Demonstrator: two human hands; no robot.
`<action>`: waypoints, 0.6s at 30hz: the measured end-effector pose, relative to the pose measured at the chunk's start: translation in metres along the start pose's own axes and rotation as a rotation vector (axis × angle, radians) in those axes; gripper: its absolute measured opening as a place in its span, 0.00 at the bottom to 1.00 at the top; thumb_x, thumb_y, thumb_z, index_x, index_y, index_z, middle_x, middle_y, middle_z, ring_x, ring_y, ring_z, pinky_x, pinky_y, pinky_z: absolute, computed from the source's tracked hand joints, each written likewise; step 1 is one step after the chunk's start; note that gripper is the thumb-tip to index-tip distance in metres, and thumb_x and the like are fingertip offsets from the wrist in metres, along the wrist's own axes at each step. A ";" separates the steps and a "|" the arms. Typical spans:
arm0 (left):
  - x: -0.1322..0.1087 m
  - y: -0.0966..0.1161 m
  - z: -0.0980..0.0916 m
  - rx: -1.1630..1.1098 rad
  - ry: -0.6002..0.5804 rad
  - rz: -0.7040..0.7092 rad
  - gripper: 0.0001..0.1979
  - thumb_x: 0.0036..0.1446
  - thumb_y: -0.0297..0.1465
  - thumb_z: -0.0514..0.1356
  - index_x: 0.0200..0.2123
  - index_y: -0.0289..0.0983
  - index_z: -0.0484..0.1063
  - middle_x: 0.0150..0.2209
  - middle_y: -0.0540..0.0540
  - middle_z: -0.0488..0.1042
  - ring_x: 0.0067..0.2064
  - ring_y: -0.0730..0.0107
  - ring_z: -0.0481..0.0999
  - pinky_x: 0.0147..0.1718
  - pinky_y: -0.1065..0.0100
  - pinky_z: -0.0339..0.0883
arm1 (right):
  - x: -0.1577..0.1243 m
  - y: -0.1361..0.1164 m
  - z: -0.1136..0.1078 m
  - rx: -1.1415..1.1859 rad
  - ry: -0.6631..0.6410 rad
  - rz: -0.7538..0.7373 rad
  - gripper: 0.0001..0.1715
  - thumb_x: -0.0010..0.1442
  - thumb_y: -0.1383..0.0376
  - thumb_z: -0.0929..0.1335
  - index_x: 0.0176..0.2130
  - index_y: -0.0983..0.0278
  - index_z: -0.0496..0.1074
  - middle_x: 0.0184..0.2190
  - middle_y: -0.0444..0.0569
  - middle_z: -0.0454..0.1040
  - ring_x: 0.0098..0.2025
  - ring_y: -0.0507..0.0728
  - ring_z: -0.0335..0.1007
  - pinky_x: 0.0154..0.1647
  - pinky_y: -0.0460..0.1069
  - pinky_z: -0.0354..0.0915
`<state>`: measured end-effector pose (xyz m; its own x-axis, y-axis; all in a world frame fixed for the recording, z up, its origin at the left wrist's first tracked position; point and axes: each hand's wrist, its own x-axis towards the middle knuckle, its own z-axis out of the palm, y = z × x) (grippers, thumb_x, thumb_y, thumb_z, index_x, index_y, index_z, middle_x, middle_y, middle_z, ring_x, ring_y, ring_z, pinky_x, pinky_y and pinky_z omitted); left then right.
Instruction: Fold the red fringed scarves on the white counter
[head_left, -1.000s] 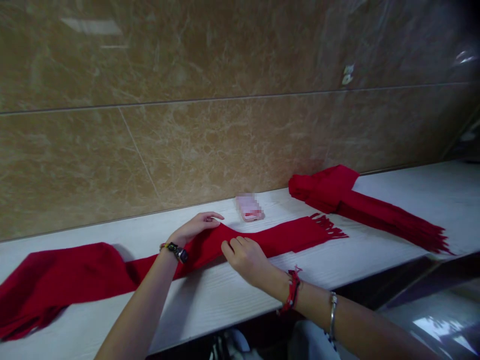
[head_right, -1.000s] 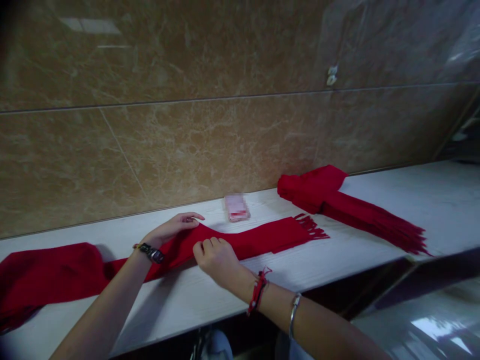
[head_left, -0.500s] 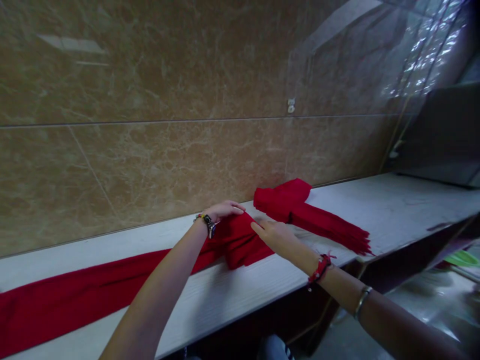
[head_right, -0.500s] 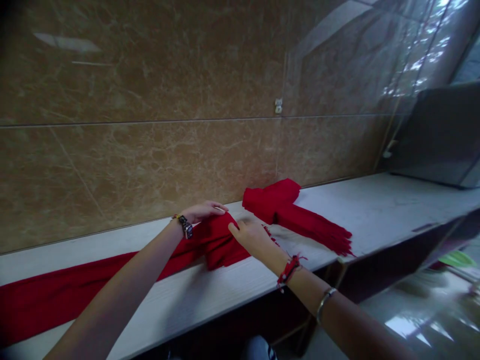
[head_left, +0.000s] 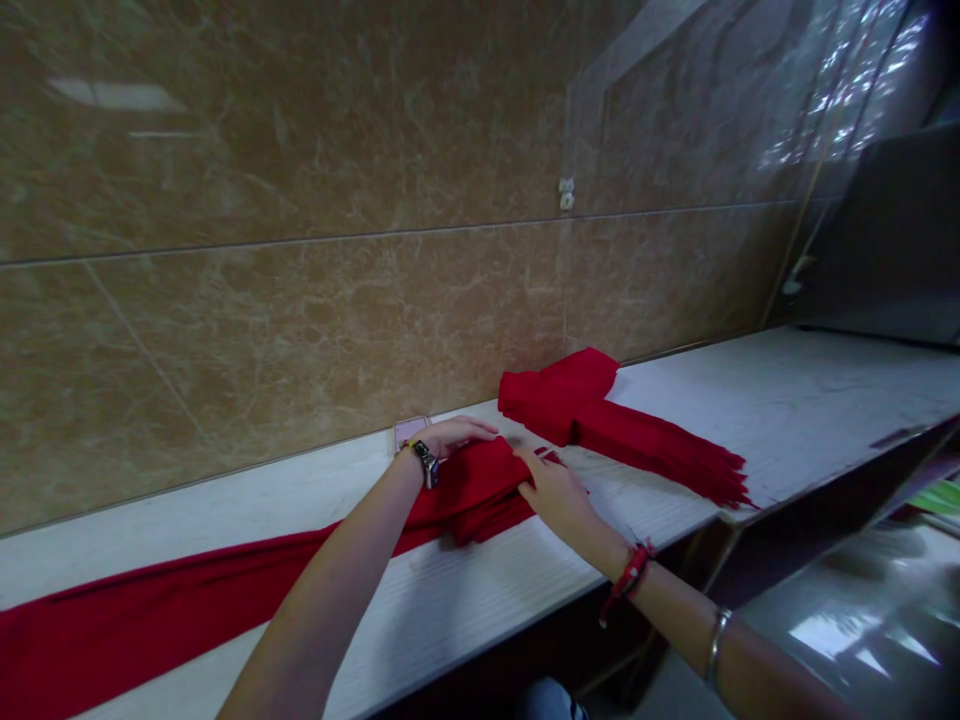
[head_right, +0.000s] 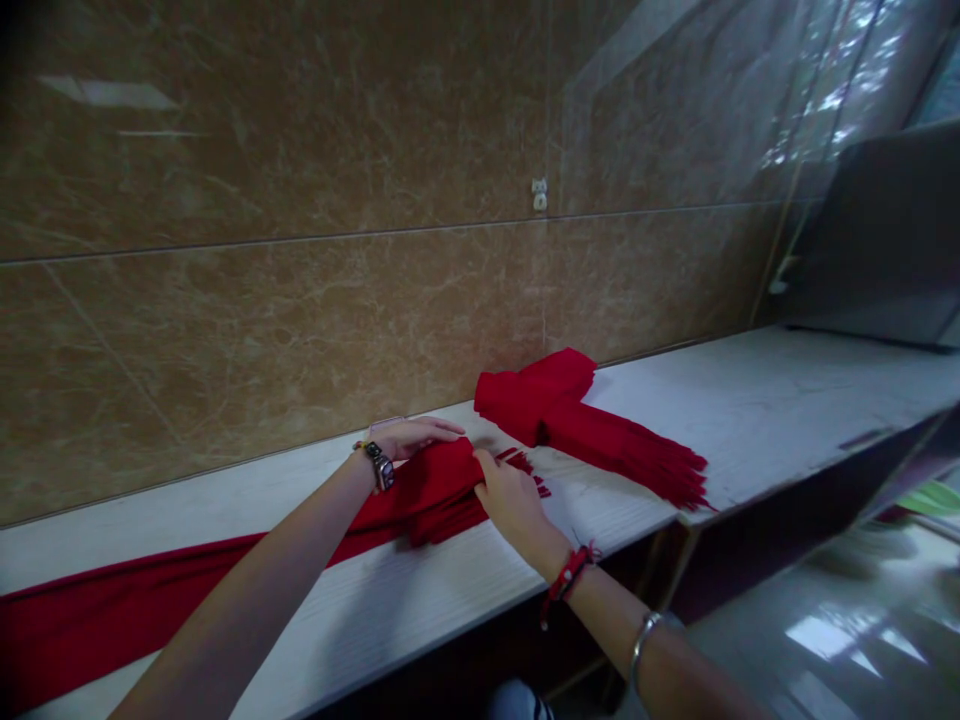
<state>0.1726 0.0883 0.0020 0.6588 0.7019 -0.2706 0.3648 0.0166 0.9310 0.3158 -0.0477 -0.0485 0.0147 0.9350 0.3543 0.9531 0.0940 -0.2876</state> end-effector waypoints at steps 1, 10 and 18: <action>0.001 -0.002 0.001 0.003 -0.001 -0.006 0.18 0.40 0.29 0.65 0.39 0.33 0.73 0.33 0.45 0.76 0.35 0.70 0.72 0.35 0.71 0.63 | -0.001 0.001 0.001 -0.050 -0.021 0.004 0.23 0.54 0.71 0.61 0.51 0.64 0.59 0.36 0.53 0.73 0.34 0.56 0.70 0.31 0.47 0.61; 0.023 -0.015 0.023 -0.014 -0.011 -0.005 0.21 0.38 0.19 0.59 0.40 0.35 0.71 0.26 0.50 0.74 0.28 0.74 0.71 0.29 0.73 0.62 | -0.005 0.015 0.009 0.132 0.073 0.065 0.19 0.53 0.71 0.61 0.47 0.65 0.63 0.37 0.51 0.72 0.36 0.55 0.68 0.36 0.48 0.61; 0.015 -0.013 0.017 -0.159 -0.049 0.090 0.28 0.38 0.17 0.56 0.47 0.37 0.66 0.37 0.46 0.74 0.38 0.72 0.72 0.38 0.72 0.63 | -0.005 0.002 0.006 0.105 0.097 0.082 0.21 0.53 0.70 0.61 0.48 0.67 0.61 0.42 0.54 0.70 0.42 0.58 0.66 0.38 0.49 0.60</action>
<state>0.1892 0.0866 -0.0184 0.7171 0.6700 -0.1922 0.1964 0.0704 0.9780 0.3160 -0.0506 -0.0562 0.1256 0.9039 0.4088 0.9106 0.0585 -0.4091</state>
